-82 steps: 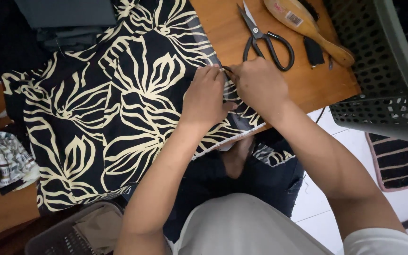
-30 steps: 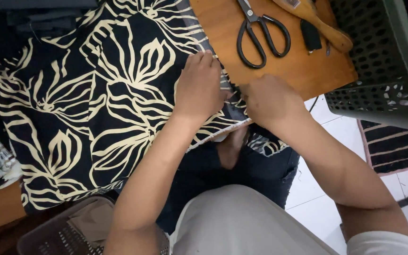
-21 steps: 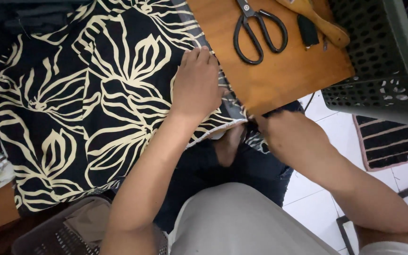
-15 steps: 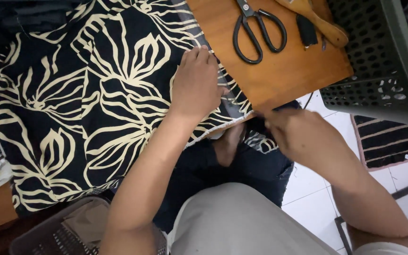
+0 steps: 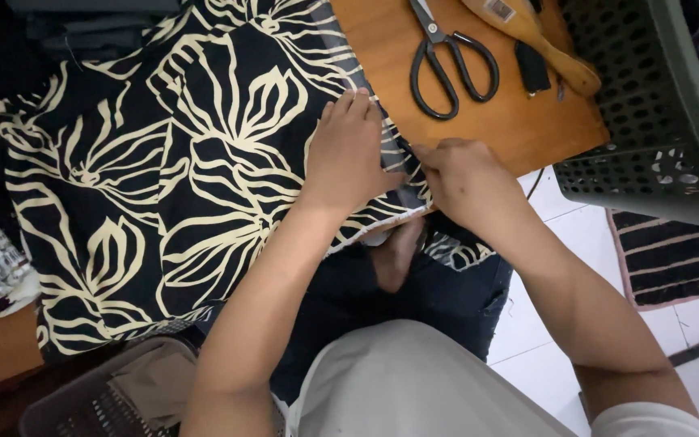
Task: The person unfolds a piece of black fabric with a yellow floral pattern on a wooden table. They smooth the fabric, pick up a pair of scissors, and cut along the edge of the fabric. The person then folds the fabric and continues cutting along the edge.
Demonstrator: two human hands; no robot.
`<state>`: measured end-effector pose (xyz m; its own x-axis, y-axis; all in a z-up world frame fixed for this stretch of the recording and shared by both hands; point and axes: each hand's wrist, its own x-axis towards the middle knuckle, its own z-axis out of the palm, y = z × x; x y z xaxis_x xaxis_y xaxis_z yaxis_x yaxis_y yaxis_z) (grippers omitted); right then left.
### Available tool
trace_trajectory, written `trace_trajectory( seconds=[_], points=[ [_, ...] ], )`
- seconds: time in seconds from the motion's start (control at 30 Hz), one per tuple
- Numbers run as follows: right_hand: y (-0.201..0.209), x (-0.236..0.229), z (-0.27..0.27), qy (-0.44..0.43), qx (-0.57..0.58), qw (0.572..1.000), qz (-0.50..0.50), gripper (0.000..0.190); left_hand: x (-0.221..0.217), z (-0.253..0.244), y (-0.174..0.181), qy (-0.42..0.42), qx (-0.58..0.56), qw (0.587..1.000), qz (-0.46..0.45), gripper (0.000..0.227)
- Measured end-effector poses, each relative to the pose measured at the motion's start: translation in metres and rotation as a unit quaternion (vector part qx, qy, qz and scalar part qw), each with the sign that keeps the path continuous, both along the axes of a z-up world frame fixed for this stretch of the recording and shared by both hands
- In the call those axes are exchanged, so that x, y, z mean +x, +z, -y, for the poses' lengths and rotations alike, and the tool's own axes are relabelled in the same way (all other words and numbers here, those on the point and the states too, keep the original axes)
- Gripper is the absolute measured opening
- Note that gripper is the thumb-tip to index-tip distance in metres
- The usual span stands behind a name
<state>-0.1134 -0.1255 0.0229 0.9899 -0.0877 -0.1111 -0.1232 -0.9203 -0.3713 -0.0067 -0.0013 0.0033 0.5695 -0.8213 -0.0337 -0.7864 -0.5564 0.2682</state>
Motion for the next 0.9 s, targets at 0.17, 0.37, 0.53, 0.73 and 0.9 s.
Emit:
trace_trajectory(
  seconds=[0.17,0.37,0.53,0.73,0.9],
  points=[
    [0.005,0.008,-0.003,-0.005,-0.032,0.991,-0.127,0.019,0.0,0.0,-0.003,0.0,-0.011,1.0,0.0,0.092],
    [0.026,-0.042,-0.011,0.07,-0.093,0.968,-0.223,0.032,-0.002,0.002,0.0,-0.006,0.0,1.0,0.019,0.084],
    [0.047,-0.063,0.007,0.167,-0.101,0.931,-0.309,0.012,0.0,0.001,-0.005,0.002,0.005,1.0,0.004,0.09],
    [0.046,-0.022,-0.002,0.04,-0.001,0.998,-0.039,0.015,-0.005,-0.002,0.014,0.004,-0.015,1.0,-0.017,0.085],
    [0.013,0.002,-0.001,0.013,0.022,0.999,-0.031,0.015,-0.006,-0.005,0.02,0.002,-0.044,0.997,-0.059,0.082]
  ],
)
